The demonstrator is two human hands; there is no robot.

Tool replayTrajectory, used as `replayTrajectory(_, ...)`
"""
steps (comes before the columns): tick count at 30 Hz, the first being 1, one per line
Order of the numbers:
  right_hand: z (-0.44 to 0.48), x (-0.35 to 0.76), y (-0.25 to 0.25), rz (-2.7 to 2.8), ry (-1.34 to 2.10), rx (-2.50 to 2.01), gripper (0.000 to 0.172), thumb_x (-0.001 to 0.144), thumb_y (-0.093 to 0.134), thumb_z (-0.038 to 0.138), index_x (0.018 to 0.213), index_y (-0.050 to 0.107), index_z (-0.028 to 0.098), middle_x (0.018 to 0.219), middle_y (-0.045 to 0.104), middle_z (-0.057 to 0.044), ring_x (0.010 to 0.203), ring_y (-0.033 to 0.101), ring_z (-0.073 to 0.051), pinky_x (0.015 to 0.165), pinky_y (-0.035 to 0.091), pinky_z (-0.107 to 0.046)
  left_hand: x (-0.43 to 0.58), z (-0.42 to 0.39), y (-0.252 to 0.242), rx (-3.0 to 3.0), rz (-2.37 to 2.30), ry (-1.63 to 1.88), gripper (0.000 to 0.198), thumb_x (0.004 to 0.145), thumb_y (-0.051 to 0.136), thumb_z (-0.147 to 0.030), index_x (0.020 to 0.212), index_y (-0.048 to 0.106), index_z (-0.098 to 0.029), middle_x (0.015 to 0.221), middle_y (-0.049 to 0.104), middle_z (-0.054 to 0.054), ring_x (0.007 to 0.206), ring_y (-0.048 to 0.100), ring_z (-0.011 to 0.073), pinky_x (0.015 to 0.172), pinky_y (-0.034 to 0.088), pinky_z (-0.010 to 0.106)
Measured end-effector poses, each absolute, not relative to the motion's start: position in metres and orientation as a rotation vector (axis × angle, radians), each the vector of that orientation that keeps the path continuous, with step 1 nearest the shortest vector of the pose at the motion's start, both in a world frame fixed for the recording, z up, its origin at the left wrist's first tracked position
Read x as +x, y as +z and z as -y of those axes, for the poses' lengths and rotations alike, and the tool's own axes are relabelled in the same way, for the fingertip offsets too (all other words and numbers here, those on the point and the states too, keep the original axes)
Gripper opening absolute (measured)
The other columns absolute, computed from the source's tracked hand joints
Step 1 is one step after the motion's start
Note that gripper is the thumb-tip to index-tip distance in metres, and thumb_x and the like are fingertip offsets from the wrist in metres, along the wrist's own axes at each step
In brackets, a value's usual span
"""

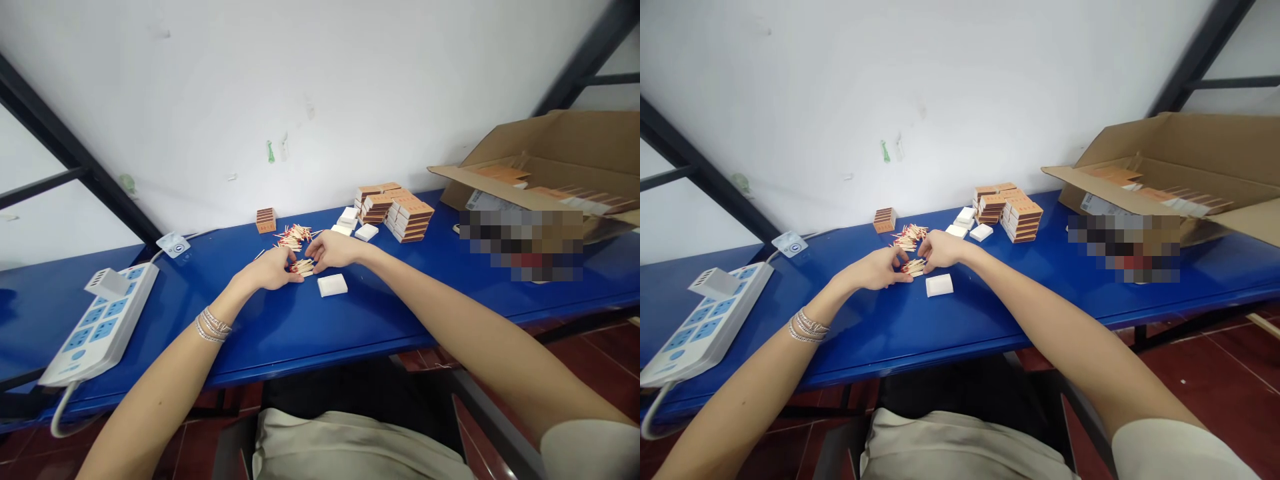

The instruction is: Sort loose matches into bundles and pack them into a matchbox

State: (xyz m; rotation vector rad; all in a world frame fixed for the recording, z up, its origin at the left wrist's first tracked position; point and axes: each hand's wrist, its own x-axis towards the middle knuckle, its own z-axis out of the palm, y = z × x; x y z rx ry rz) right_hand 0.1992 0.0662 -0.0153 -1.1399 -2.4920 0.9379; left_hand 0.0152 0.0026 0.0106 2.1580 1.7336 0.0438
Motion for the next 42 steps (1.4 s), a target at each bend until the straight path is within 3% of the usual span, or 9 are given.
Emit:
replayTrajectory(4, -0.068, 0.199, -0.017, 2.498, 0.991, -1.039, 0.053, 0.055, 0.083, 0.021, 0.106, 0.072, 0.01, 0.087, 0.075, -0.005, 0.085, 0.069, -0.02, 0.074, 0.052, -0.024, 0.014, -0.004, 0.01, 2.148, -1.709, 0.051, 0.045, 0.069, 0.072, -0.044, 0.102, 0.055, -0.018, 0.08, 0.066, 0.003, 0.074, 0.061, 0.0202, 0.062, 0.041, 0.029)
replayTrajectory(11, -0.066, 0.201, -0.011, 2.518, 0.939, -1.127, 0.06, 0.05, 0.087, 0.024, 0.107, 0.072, 0.011, 0.094, 0.075, -0.006, 0.088, 0.068, -0.021, 0.074, 0.052, -0.024, 0.014, -0.006, 0.008, 2.222, -1.595, 0.139, 0.044, 0.07, 0.069, -0.045, 0.102, 0.057, -0.017, 0.077, 0.063, 0.002, 0.072, 0.059, 0.0196, 0.063, 0.041, 0.029)
replayTrajectory(18, -0.063, 0.195, -0.008, 2.52, 0.898, -1.155, 0.066, 0.049, 0.087, 0.022, 0.111, 0.069, 0.007, 0.101, 0.074, -0.01, 0.093, 0.067, -0.022, 0.075, 0.052, -0.022, 0.004, -0.014, 0.003, 2.229, -1.689, 0.182, 0.058, 0.062, 0.073, -0.055, 0.101, 0.053, -0.016, 0.079, 0.06, 0.003, 0.072, 0.057, 0.0201, 0.061, 0.04, 0.029)
replayTrajectory(27, -0.063, 0.196, -0.013, 2.499, 0.904, -1.131, 0.064, 0.049, 0.088, 0.024, 0.109, 0.071, 0.011, 0.093, 0.074, -0.006, 0.085, 0.068, -0.021, 0.072, 0.052, -0.025, 0.001, -0.017, 0.001, 2.075, -1.493, 0.31, 0.06, 0.056, 0.08, -0.039, 0.104, 0.052, -0.017, 0.071, 0.057, -0.003, 0.065, 0.056, 0.0164, 0.059, 0.04, 0.028)
replayTrajectory(32, -0.06, 0.195, -0.013, 2.51, 0.926, -1.139, 0.069, 0.049, 0.088, 0.024, 0.113, 0.069, 0.008, 0.095, 0.074, -0.008, 0.089, 0.067, -0.022, 0.075, 0.051, -0.024, -0.012, -0.017, 0.009, 1.98, -1.575, 0.27, 0.07, 0.046, 0.086, -0.037, 0.105, 0.054, -0.016, 0.075, 0.059, -0.002, 0.07, 0.058, 0.0175, 0.062, 0.042, 0.029)
replayTrajectory(42, -0.054, 0.189, -0.011, 2.579, 0.836, -1.094, 0.058, 0.06, 0.083, 0.027, 0.114, 0.069, 0.009, 0.106, 0.072, -0.01, 0.084, 0.065, -0.017, 0.07, 0.048, -0.023, -0.003, -0.017, 0.005, 1.978, -1.413, 0.346, 0.061, 0.05, 0.083, -0.029, 0.103, 0.055, -0.015, 0.092, 0.063, 0.005, 0.081, 0.058, 0.0175, 0.073, 0.047, 0.03)
